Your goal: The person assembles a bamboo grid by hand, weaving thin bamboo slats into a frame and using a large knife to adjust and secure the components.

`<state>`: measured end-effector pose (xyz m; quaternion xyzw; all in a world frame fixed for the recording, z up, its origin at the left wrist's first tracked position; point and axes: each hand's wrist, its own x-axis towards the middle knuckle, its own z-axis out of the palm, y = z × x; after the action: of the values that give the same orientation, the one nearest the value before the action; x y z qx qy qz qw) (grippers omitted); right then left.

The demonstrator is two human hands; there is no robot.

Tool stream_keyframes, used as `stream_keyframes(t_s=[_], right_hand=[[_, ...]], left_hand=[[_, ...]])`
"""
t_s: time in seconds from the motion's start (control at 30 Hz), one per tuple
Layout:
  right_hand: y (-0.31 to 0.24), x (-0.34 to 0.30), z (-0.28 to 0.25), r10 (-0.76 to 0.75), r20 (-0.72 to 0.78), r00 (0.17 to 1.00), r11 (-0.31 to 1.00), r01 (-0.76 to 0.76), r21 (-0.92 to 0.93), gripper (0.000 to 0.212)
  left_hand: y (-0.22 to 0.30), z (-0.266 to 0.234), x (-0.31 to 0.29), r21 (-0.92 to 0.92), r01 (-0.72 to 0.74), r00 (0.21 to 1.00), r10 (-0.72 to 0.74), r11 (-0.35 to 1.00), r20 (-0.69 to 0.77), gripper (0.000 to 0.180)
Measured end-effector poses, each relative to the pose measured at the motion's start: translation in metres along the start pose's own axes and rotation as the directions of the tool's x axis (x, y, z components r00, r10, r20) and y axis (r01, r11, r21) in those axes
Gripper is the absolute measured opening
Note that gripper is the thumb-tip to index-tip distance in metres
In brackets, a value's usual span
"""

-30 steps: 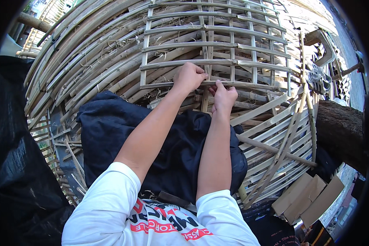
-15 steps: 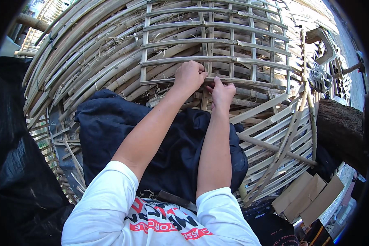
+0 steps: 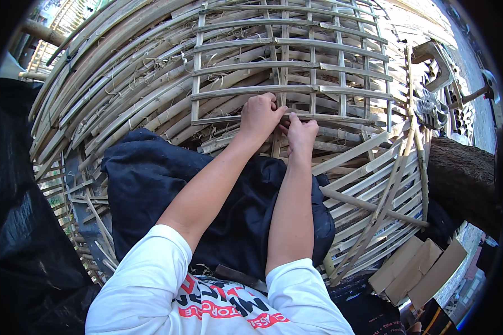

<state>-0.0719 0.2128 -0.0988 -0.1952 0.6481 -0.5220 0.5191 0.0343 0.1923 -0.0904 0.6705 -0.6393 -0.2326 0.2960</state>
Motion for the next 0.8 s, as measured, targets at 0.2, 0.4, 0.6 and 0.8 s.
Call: stream_keyframes(t_s=[0.2, 0.4, 0.6, 0.8], right_hand=[[0.002, 0.002, 0.0, 0.02, -0.019, 1.0, 0.999, -0.021, -0.04, 0.019], [0.006, 0.003, 0.003, 0.025, -0.01, 1.0, 0.999, -0.026, -0.037, 0.02], [0.009, 0.007, -0.001, 0.005, -0.042, 0.999, 1.0, -0.006, -0.021, 0.02], [0.006, 0.001, 0.005, 0.023, -0.023, 0.999, 0.999, -0.023, -0.024, 0.021]], left_hand=[[0.0, 0.0, -0.001, -0.091, -0.054, 0.998, 0.053, 0.994, -0.015, 0.027], [-0.01, -0.007, 0.003, -0.041, -0.137, 0.99, 0.138, 0.99, 0.016, 0.026], [0.038, -0.069, 0.054, 0.088, -0.224, 0.965, 0.234, 0.971, -0.123, 0.02], [0.014, -0.075, 0.198, 0.589, -0.122, 0.97, 0.223, 0.799, -0.101, 0.042]])
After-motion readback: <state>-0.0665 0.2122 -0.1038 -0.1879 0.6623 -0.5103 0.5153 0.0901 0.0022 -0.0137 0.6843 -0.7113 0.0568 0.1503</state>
